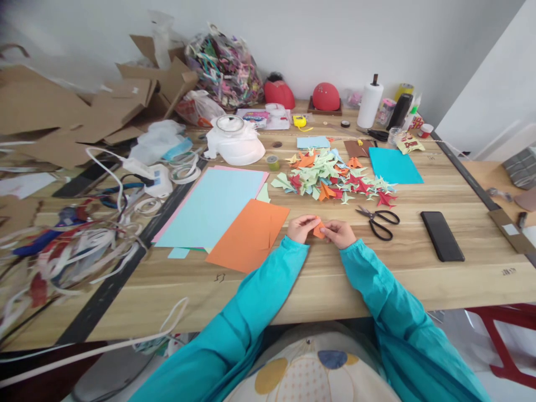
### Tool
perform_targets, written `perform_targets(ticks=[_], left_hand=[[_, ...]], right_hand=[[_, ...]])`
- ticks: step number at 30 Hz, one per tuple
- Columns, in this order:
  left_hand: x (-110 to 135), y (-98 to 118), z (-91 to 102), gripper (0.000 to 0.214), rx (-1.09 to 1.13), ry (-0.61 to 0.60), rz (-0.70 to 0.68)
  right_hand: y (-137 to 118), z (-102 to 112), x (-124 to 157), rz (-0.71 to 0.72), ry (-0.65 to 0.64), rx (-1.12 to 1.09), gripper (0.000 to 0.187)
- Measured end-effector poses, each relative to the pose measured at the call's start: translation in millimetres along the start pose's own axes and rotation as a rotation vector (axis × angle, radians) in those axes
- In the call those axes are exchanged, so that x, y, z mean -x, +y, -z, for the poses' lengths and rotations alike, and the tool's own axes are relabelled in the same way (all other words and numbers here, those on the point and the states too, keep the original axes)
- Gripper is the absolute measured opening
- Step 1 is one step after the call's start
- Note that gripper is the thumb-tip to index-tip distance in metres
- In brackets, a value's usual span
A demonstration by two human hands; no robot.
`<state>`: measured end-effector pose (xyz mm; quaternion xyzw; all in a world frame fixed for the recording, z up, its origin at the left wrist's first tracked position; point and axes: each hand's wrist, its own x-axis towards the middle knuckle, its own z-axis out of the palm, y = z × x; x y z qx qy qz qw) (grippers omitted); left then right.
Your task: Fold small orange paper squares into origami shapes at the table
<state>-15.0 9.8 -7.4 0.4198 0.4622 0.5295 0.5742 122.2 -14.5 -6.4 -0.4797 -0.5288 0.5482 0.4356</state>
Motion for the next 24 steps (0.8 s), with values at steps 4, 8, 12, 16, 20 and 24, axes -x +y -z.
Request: perform_targets(ticks=[4, 8, 12, 16, 20, 24], left_hand=[[1.0, 0.3, -0.5, 0.024, 0.000, -0.014, 0.002], [2.3, 1.9, -0.1, 0.022, -0.082, -0.067, -0.051], [2.8, 2.4, 0.4, 0.020, -0.107, -0.063, -0.082], [3.2, 1.9, 0.7, 0.020, -0.112, -0.072, -0.098], [3.4, 2.1, 1.1, 0.019, -0.135, -0.080, -0.111], [3.5, 2.2, 0.8, 0.018, -0.132, -0.071, -0.109]], right_hand=[[-0.3, 1.3, -0.6, -0.008, -0.004, -0.003, 0.035], [-1.9, 2.2, -0.8, -0.020, -0.006, -0.012, 0.036], [-1.7, 2.8, -1.2, -0.030, -0.004, -0.009, 0.037], [-1.4, 2.7, -1.3, -0.031, -0.002, -0.001, 0.039], [-2.6, 1.9, -0.5, -0.028, 0.002, 0.004, 0.040], [-2.7, 1.8, 0.0, -0.010, 0.005, 0.029, 0.038]])
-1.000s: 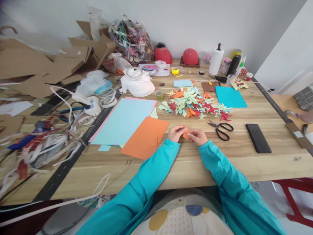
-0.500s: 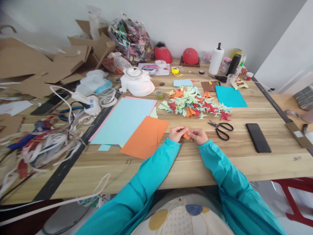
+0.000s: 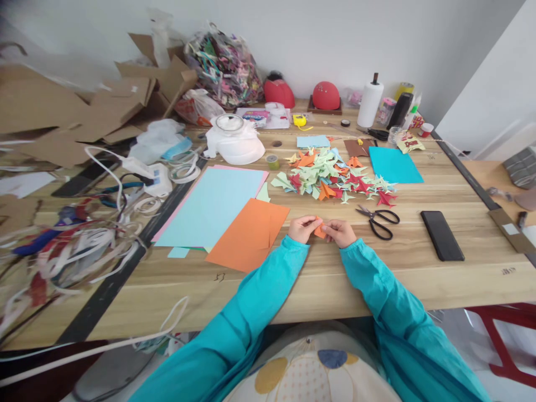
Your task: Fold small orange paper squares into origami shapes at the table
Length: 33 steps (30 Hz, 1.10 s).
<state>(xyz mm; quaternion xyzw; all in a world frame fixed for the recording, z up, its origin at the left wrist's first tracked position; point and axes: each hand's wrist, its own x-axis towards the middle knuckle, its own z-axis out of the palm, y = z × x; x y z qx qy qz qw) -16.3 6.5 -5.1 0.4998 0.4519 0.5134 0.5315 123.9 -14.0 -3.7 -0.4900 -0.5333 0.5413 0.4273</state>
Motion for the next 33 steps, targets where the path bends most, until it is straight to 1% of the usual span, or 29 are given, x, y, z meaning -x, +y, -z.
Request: perform_targets(ticks=[4, 10, 17, 23, 28, 33], left_hand=[[0.8, 1.3, -1.0, 0.019, 0.012, 0.008, 0.020], [1.3, 5.4, -1.0, 0.021, -0.002, -0.057, 0.035], [0.6, 7.0, 1.1, 0.028, -0.006, -0.076, 0.037], [0.1, 3.0, 0.2, 0.025, 0.028, -0.045, 0.060], [0.1, 1.1, 1.3, 0.027, 0.155, -0.089, 0.149], [1.8, 3.0, -1.3, 0.041, 0.303, -0.068, 0.265]], right_hand=[[1.1, 1.3, -0.2, 0.017, -0.010, 0.020, 0.037], [0.7, 1.7, -0.2, 0.017, -0.030, 0.019, 0.036], [-0.2, 2.0, 0.1, -0.008, -0.052, -0.003, 0.034], [-2.0, 2.6, -0.4, -0.025, -0.063, -0.032, 0.034], [-1.1, 2.3, -0.5, -0.027, -0.071, -0.042, 0.034], [1.5, 2.4, -0.8, -0.035, -0.068, -0.051, 0.034]])
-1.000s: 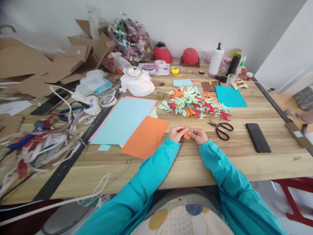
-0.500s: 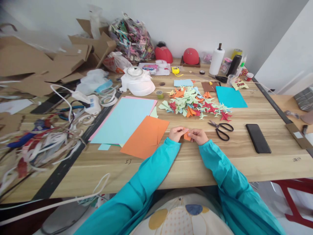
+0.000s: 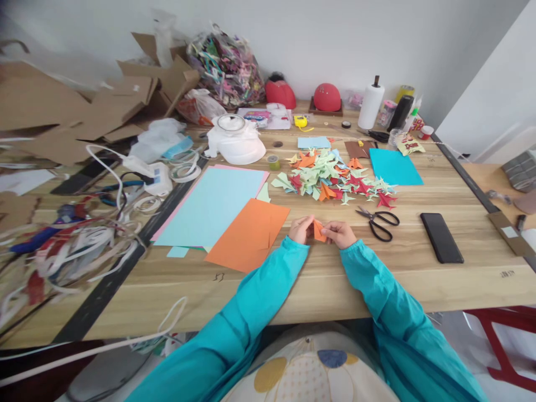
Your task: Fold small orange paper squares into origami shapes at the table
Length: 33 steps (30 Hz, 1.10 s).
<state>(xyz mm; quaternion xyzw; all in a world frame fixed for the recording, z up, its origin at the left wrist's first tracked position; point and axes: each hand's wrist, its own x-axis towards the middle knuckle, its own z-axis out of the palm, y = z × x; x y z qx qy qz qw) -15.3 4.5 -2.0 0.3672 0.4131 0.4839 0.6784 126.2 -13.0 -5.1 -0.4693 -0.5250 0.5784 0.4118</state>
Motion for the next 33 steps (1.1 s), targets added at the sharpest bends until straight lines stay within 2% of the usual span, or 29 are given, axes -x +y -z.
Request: perform_targets(ticks=[3, 8, 11, 18, 25, 33], left_hand=[[0.3, 0.7, -1.6, 0.045, -0.004, -0.002, -0.005], [-0.8, -1.2, -0.5, 0.031, -0.334, 0.018, -0.186], [-1.2, -3.1, 1.2, 0.029, -0.449, -0.011, -0.241], [-2.2, -3.4, 4.5, 0.031, -0.398, -0.074, -0.239], [-0.7, -1.5, 3.0, 0.039, -0.248, -0.052, -0.147], [-0.5, -1.3, 2.9, 0.041, -0.321, -0.049, -0.184]], right_hand=[[0.6, 0.3, -0.1, 0.000, 0.002, 0.003, 0.033], [-0.3, 0.2, 0.4, 0.018, -0.004, 0.025, 0.033], [-1.1, 0.1, 0.6, 0.027, -0.003, 0.047, 0.031], [-0.5, 1.5, 0.6, 0.020, -0.021, 0.037, 0.031], [2.1, 0.6, 1.5, 0.024, -0.024, 0.011, 0.028], [3.8, 0.8, 0.5, 0.028, -0.030, 0.021, 0.030]])
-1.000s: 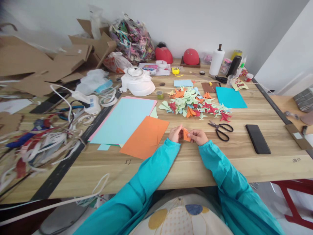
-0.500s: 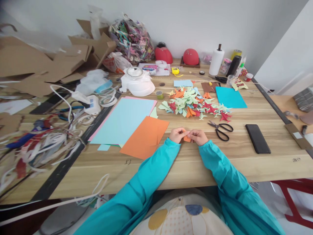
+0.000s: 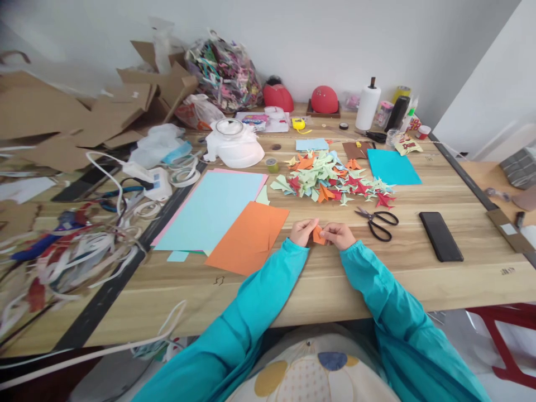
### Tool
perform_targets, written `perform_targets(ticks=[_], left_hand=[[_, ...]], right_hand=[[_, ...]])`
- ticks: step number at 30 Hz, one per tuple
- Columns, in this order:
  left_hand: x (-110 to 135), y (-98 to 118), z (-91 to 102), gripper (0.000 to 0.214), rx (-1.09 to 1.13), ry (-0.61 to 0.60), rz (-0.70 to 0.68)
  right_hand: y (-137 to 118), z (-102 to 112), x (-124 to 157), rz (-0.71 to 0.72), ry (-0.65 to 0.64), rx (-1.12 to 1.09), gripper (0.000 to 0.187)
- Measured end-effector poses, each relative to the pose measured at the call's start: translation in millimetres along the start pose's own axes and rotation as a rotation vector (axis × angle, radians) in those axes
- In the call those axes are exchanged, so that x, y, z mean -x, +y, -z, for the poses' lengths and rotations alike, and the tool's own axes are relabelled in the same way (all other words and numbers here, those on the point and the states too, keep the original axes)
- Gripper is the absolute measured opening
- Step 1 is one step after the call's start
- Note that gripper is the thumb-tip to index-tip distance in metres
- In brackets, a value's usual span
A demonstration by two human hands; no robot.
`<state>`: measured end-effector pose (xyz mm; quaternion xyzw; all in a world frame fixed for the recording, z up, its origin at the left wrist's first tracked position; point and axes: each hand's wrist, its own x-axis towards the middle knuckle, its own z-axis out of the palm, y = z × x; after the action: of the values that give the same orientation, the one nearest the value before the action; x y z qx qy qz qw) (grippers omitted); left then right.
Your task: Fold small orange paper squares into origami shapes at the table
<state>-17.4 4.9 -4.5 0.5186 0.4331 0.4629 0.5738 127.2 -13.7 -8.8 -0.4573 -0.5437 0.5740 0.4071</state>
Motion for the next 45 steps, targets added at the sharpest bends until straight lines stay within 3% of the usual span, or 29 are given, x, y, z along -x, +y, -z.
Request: perform_targets(ticks=[5, 10, 18, 23, 29, 38, 45], left_hand=[[-1, -6, 0.7, 0.035, -0.162, -0.030, -0.095], [-2, -12, 1.0, 0.036, -0.153, -0.039, -0.108], [-8, -12, 5.5, 0.034, 0.019, 0.117, -0.070], [-2, -9, 5.0, 0.031, 0.015, 0.101, -0.039], [3, -11, 1.7, 0.025, -0.056, 0.066, -0.158], [6, -10, 4.1, 0.020, -0.194, -0.014, -0.238], [5, -10, 3.9, 0.024, -0.103, -0.058, -0.165]], right_hand=[[1, 0, 1, 0.041, -0.017, 0.093, 0.033], [-2, -4, 4, 0.158, 0.046, 0.224, 0.033], [1, -6, 0, 0.152, 0.117, 0.010, 0.032], [0, -1, -2, 0.293, 0.259, 0.129, 0.027], [2, 3, -2, 0.347, 0.388, 0.199, 0.023], [0, -6, -2, 0.245, 0.264, -0.076, 0.028], [0, -1, -4, 0.129, 0.165, -0.302, 0.032]])
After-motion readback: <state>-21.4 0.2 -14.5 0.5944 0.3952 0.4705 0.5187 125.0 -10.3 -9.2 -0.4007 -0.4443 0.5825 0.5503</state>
